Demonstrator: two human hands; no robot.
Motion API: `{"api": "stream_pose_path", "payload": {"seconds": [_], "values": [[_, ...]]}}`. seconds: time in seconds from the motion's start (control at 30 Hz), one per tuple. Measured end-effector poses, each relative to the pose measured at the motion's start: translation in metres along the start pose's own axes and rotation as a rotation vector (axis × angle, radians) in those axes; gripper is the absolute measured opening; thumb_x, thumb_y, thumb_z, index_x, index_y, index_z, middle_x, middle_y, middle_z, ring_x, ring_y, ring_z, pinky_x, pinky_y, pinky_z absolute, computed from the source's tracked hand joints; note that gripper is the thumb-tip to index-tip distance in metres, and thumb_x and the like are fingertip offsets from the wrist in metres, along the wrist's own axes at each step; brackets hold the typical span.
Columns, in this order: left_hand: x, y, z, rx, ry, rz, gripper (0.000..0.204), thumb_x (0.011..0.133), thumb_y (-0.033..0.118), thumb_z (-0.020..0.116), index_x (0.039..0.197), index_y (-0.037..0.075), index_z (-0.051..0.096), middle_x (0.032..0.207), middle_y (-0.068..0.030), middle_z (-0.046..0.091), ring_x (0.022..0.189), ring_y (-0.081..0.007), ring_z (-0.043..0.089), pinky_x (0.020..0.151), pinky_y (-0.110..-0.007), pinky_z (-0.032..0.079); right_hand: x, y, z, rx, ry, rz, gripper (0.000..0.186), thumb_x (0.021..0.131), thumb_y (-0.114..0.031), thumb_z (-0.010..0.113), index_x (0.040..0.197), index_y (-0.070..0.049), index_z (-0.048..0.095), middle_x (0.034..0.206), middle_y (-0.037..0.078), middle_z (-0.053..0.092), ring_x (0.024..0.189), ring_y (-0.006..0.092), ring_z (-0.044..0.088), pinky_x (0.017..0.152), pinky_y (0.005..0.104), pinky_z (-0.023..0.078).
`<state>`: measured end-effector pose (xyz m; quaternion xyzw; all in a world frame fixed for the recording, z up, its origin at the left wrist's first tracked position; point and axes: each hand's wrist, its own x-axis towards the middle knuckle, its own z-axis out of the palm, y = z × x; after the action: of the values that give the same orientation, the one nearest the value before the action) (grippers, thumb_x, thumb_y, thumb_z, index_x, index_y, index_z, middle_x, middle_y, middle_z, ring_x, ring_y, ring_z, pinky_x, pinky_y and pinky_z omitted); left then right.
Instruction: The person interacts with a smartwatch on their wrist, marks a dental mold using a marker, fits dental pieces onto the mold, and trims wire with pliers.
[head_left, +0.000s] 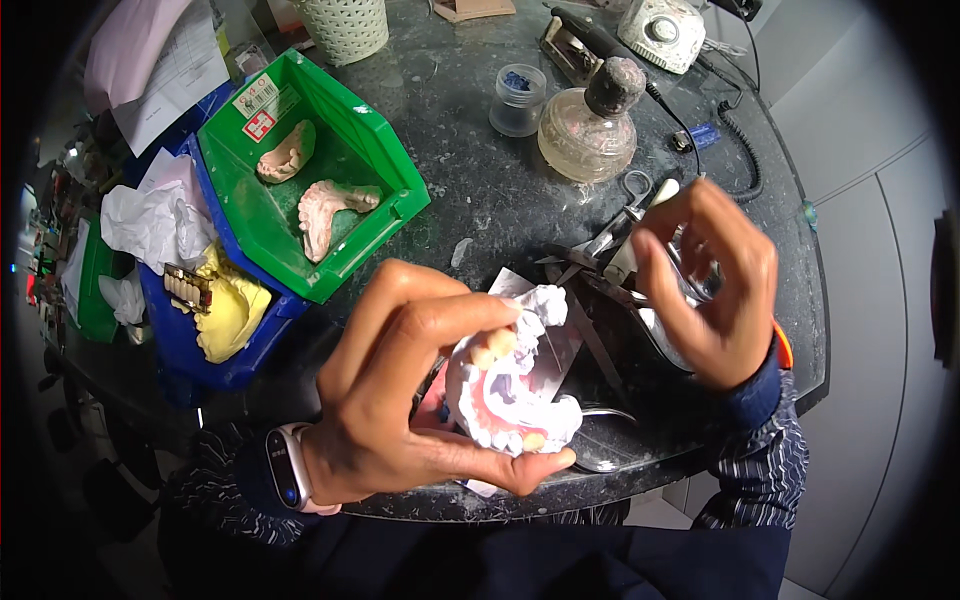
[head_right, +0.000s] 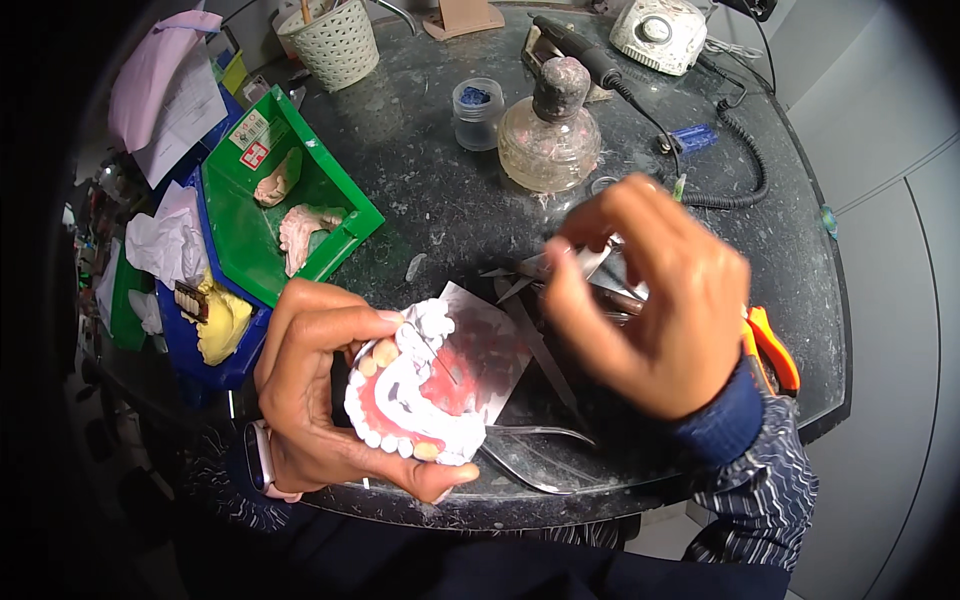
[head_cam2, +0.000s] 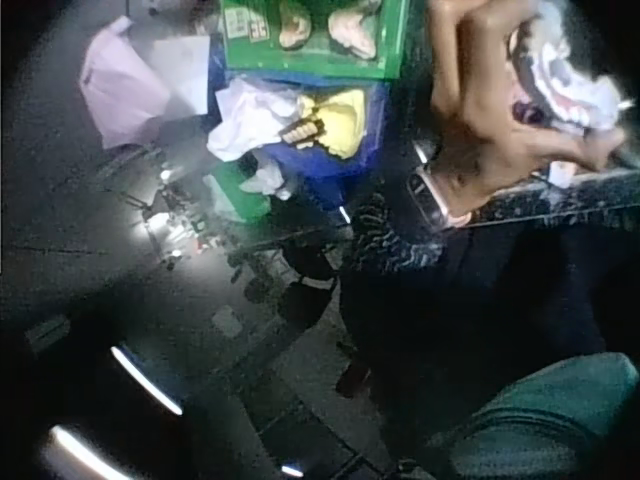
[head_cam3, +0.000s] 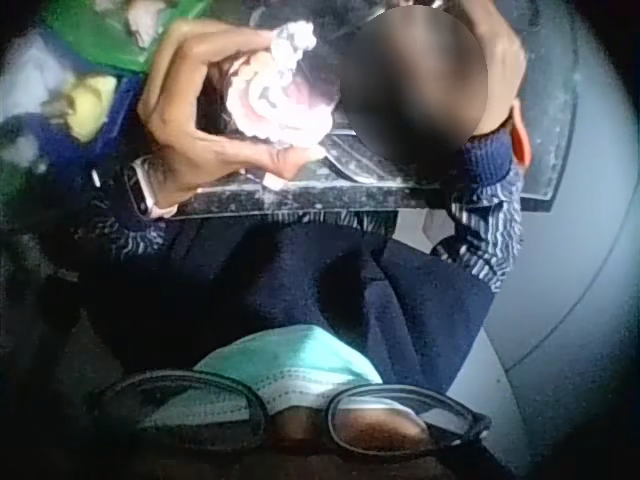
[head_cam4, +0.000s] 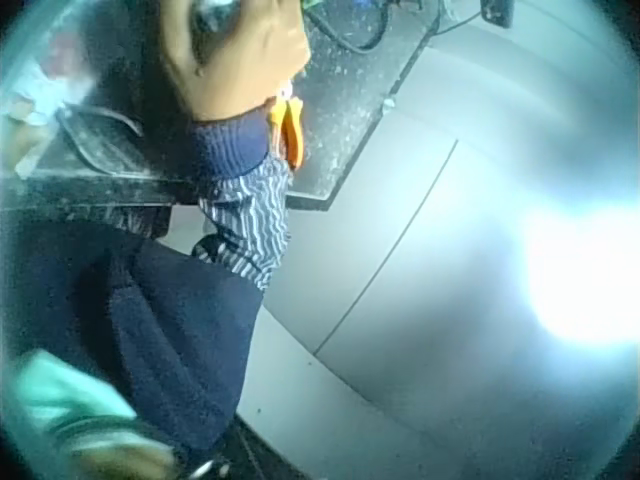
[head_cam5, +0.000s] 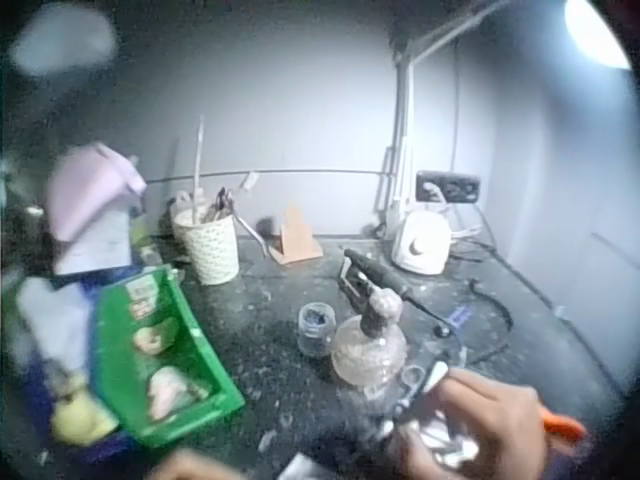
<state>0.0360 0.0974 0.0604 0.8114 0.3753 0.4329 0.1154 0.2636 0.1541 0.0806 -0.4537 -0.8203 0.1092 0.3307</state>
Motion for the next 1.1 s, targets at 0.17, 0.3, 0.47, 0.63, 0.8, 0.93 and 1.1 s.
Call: {"api": "stream_pose_path", "payload": {"seconds": [0.17,0.3,0.47,0.63,0.8,0.93,1.1], "values": [[-0.002,-0.006,0.003,-0.083,-0.025,-0.059,0.091,0.041,0.049,0.094,0.104,-0.003,0.054,0.094,-0.0095,0.048,0.077,-0.0131,0.052,0.063,-0.024,0.045,0.007,0.045,-0.014,-0.359,-0.079,-0.015,0.016,0.076,-0.003,0.065,0.091,-0.008,0.064,0.092,0.006,0.059,0.085,0.0265,0.061,0.071,0.0359,0.05],[-0.001,-0.005,0.003,-0.11,-0.065,-0.127,0.091,0.042,0.048,0.094,0.104,-0.004,0.053,0.095,-0.009,0.046,0.079,-0.0126,0.052,0.066,-0.024,0.045,0.012,0.045,-0.017,-0.248,-0.113,-0.142,0.016,0.079,-0.003,0.063,0.094,-0.009,0.066,0.095,0.006,0.058,0.089,0.0263,0.059,0.075,0.036,0.049],[-0.003,-0.007,0.005,-0.139,-0.06,-0.147,0.091,0.042,0.046,0.095,0.105,-0.004,0.053,0.095,-0.0089,0.046,0.08,-0.0129,0.053,0.067,-0.023,0.046,0.01,0.056,-0.007,-0.415,-0.159,-0.147,0.023,0.078,0.002,0.06,0.096,-0.01,0.067,0.097,0.003,0.058,0.092,0.0253,0.056,0.078,0.0345,0.05],[-0.004,-0.008,0.005,-0.149,-0.03,-0.126,0.09,0.042,0.044,0.095,0.105,-0.005,0.054,0.095,-0.0101,0.048,0.08,-0.0139,0.054,0.065,-0.024,0.047,0.014,0.071,-0.004,-0.416,-0.17,-0.197,0.026,0.072,0.005,0.06,0.094,-0.008,0.067,0.098,0.004,0.059,0.091,0.0259,0.056,0.08,0.0348,0.048],[-0.004,0.0,-0.001,-0.176,-0.033,-0.068,0.067,0.057,0.026,0.088,0.108,-0.002,0.054,0.098,-0.0136,0.049,0.087,-0.0268,0.056,0.074,-0.033,0.05,0.018,0.082,-0.007,-0.429,-0.243,-0.161,0.025,0.067,0.004,0.063,0.09,-0.007,0.063,0.09,0.005,0.058,0.089,0.0275,0.055,0.082,0.0371,0.044],[-0.007,0.0,0.005,-0.145,-0.051,0.069,0.061,0.064,0.027,0.085,0.108,-0.003,0.056,0.097,-0.0127,0.052,0.086,-0.0247,0.058,0.071,-0.033,0.052,0.017,0.085,-0.007,-0.478,-0.239,-0.184,0.029,0.067,0.009,0.058,0.092,-0.005,0.059,0.087,0.007,0.057,0.089,0.0305,0.055,0.09,0.0387,0.04],[-0.01,-0.002,0.006,-0.015,-0.028,0.186,0.069,0.056,0.026,0.082,0.11,-0.005,0.052,0.096,-0.0129,0.048,0.087,-0.0271,0.056,0.074,-0.033,0.052,0.021,0.096,-0.011,-0.447,-0.211,-0.234,0.033,0.068,0.013,0.053,0.096,-0.004,0.06,0.091,0.009,0.057,0.094,0.0308,0.055,0.101,0.0428,0.036]]}}
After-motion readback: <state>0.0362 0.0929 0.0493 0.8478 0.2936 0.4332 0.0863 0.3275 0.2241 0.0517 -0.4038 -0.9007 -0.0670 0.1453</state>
